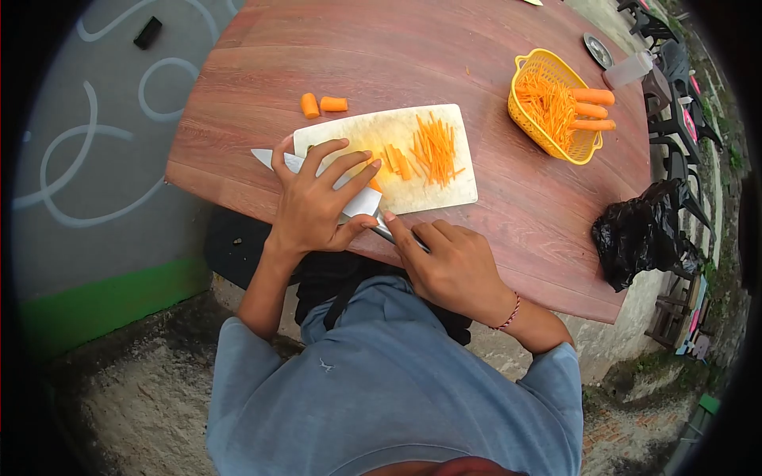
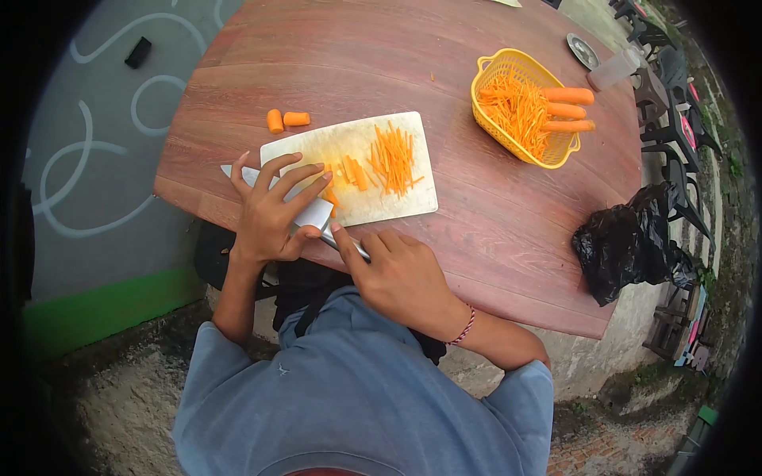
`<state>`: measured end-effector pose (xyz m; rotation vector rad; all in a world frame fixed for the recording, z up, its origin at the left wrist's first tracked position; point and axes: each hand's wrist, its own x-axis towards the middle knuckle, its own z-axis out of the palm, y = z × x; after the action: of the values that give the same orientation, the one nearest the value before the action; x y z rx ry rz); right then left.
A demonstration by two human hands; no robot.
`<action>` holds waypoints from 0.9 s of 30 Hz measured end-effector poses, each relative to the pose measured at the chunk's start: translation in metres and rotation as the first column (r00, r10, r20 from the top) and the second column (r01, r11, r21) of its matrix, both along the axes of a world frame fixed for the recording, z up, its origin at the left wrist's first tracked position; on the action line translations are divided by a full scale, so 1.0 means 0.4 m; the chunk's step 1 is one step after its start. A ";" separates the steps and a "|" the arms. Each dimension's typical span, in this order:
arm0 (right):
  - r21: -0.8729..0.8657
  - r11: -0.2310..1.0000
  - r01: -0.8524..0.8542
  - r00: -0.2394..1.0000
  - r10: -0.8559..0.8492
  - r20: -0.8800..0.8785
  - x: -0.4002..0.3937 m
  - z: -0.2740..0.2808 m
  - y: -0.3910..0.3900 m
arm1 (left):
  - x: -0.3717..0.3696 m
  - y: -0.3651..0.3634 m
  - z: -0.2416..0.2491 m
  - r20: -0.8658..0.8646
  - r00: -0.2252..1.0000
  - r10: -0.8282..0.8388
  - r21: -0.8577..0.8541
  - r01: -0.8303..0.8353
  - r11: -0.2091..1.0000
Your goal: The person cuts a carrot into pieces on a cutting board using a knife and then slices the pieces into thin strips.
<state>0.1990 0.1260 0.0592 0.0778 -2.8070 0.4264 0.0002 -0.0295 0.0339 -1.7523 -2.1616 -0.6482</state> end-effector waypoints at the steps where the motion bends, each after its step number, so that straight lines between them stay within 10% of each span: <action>1: 0.006 0.999 -0.035 0.999 0.035 0.020 0.004 0.011 0.011 | 0.002 0.005 0.006 0.004 1.000 0.029 0.044 -0.029 0.999; 8: -0.071 0.994 -0.088 0.981 0.098 0.166 0.042 0.138 0.127 | -0.017 -0.011 -0.006 0.167 0.986 -0.007 0.552 -0.087 0.829; 18: -0.096 0.970 0.222 0.932 -0.182 0.314 0.076 0.368 0.270 | 0.021 0.016 -0.056 0.270 0.960 -0.071 0.090 0.048 0.995; 27: -0.196 0.969 0.150 0.940 -0.078 0.332 0.038 0.400 0.277 | -0.010 0.041 -0.089 0.394 0.918 -0.047 0.092 0.012 0.996</action>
<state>0.2141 0.2369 0.2192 -0.2235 -3.0365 0.7798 -0.0037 -0.0131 -0.0018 -1.7277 -2.3165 -1.1769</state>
